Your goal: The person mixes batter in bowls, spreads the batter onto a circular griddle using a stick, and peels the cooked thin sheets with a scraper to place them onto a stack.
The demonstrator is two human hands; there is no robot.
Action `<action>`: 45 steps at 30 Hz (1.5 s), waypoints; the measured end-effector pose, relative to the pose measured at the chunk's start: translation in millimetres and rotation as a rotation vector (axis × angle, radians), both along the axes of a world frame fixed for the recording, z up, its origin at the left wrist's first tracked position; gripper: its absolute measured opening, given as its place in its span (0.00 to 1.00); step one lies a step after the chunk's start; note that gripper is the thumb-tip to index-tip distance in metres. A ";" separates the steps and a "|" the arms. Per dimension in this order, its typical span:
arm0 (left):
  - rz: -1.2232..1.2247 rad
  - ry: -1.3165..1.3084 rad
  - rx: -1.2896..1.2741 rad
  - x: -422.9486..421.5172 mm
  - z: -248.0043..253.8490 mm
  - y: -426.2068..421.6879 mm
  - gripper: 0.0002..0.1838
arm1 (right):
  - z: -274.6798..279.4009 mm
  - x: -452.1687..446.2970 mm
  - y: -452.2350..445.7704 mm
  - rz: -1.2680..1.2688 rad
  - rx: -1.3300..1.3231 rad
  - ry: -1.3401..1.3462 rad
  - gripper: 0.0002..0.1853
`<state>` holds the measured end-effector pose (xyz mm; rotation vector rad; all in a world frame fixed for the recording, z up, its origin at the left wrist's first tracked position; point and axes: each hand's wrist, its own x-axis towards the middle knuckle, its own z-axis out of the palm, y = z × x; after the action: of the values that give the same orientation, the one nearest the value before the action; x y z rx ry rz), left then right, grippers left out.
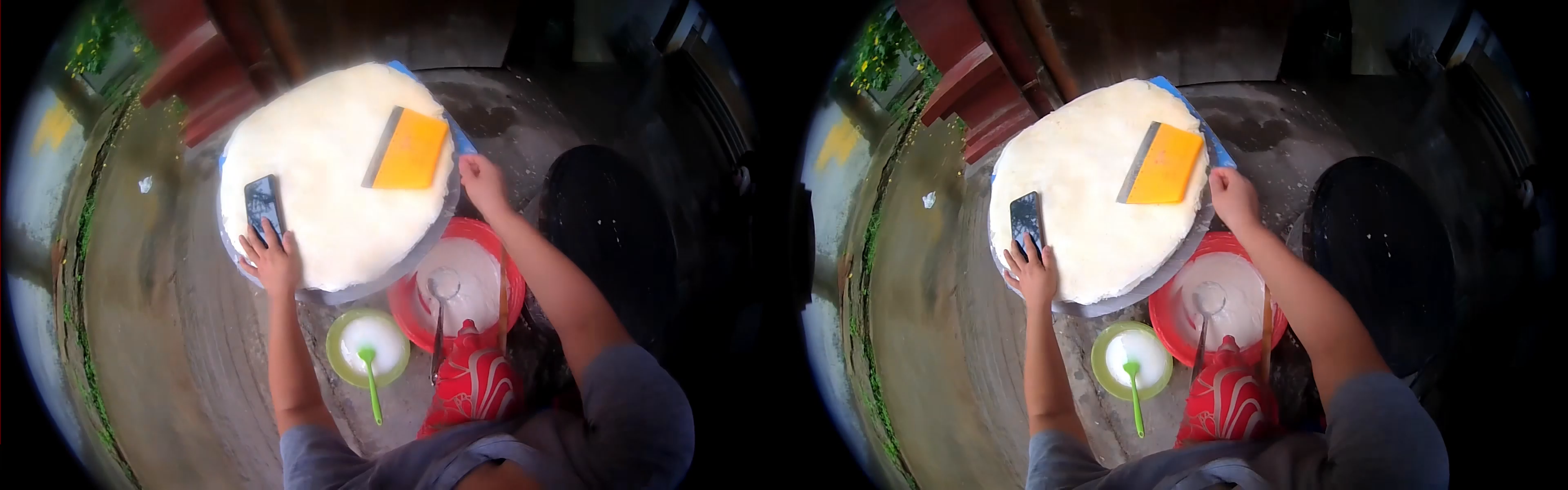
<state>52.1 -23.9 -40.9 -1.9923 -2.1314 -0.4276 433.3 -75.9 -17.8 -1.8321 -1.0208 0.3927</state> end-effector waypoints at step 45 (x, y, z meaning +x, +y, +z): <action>-0.738 -0.697 -0.247 64.3 8.0 -329.3 0.20 | 13.6 224.5 -428.4 -0.666 -0.707 -0.170 0.34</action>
<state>116.4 -353.2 -32.8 -3.1063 -1.6927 -1.1585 657.8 -504.3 -4.2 -2.7389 -0.3189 0.1918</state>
